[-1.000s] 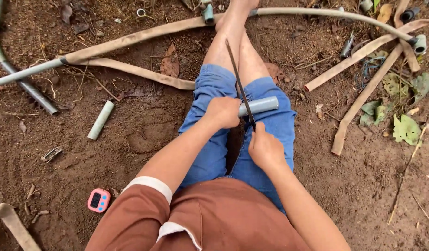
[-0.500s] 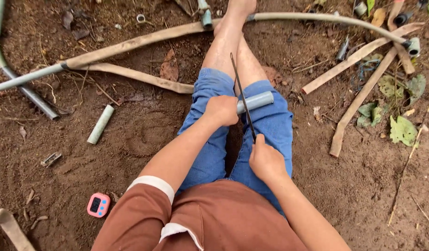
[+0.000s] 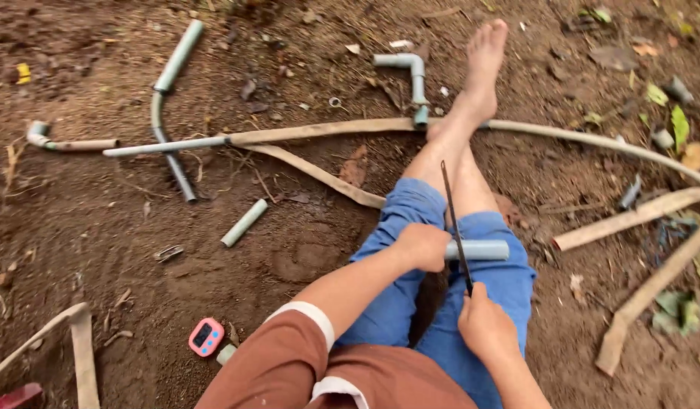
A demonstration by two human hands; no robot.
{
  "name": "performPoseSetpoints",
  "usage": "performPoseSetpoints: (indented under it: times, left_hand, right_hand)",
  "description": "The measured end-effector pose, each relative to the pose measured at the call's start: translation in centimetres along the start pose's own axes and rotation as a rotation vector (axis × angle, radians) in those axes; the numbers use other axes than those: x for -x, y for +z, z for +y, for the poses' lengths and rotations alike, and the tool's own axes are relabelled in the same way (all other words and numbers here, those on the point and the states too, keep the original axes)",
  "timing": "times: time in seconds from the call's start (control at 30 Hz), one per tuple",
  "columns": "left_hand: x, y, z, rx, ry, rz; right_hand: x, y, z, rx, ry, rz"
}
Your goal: A person sitting on the ground is sawing a PVC pipe using a hacksaw blade.
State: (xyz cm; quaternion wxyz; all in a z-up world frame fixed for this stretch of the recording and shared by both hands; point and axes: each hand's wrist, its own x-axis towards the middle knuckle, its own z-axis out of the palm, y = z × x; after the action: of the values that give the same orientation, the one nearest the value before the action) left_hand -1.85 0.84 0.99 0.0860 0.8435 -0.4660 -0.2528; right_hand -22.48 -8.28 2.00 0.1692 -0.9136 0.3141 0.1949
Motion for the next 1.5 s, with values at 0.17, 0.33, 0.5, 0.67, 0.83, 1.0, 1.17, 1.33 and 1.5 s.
performPoseSetpoints:
  times: [0.17, 0.33, 0.5, 0.67, 0.83, 1.0, 1.17, 1.33, 1.5]
  left_hand:
    - [0.5, 0.4, 0.0, 0.003, 0.003, 0.014]
    - [1.1, -0.6, 0.4, 0.009, 0.034, 0.000]
    - [0.3, 0.1, 0.0, 0.010, 0.026, -0.005]
    - [-0.6, 1.5, -0.5, -0.004, 0.035, 0.031]
    - [-2.5, 1.0, -1.2, 0.016, 0.031, 0.026]
    - [-2.9, 0.5, -0.7, -0.006, -0.003, -0.061]
    - [-0.6, -0.5, -0.4, 0.080, -0.002, -0.160]
    - [-1.1, 0.1, -0.2, 0.038, -0.020, -0.049]
    - [-2.2, 0.8, -0.7, 0.034, -0.038, -0.027]
  right_hand:
    - [-4.1, -0.1, -1.8, 0.010, -0.009, 0.003]
    - [-1.1, 2.4, 1.6, 0.074, -0.009, -0.013]
    - [-1.1, 0.6, -0.4, -0.003, -0.027, 0.016]
    - [-3.4, -0.5, -2.6, -0.064, -0.040, 0.059]
    - [2.3, 1.2, 0.2, -0.088, 0.030, 0.048]
    - [1.9, 0.1, -0.3, -0.126, 0.013, 0.078]
    - [-3.4, -1.5, -2.5, -0.091, -0.155, 0.036]
    - [1.4, 1.3, -0.4, -0.156, -0.067, 0.140]
    - [2.5, 2.2, 0.6, -0.136, -0.009, 0.108]
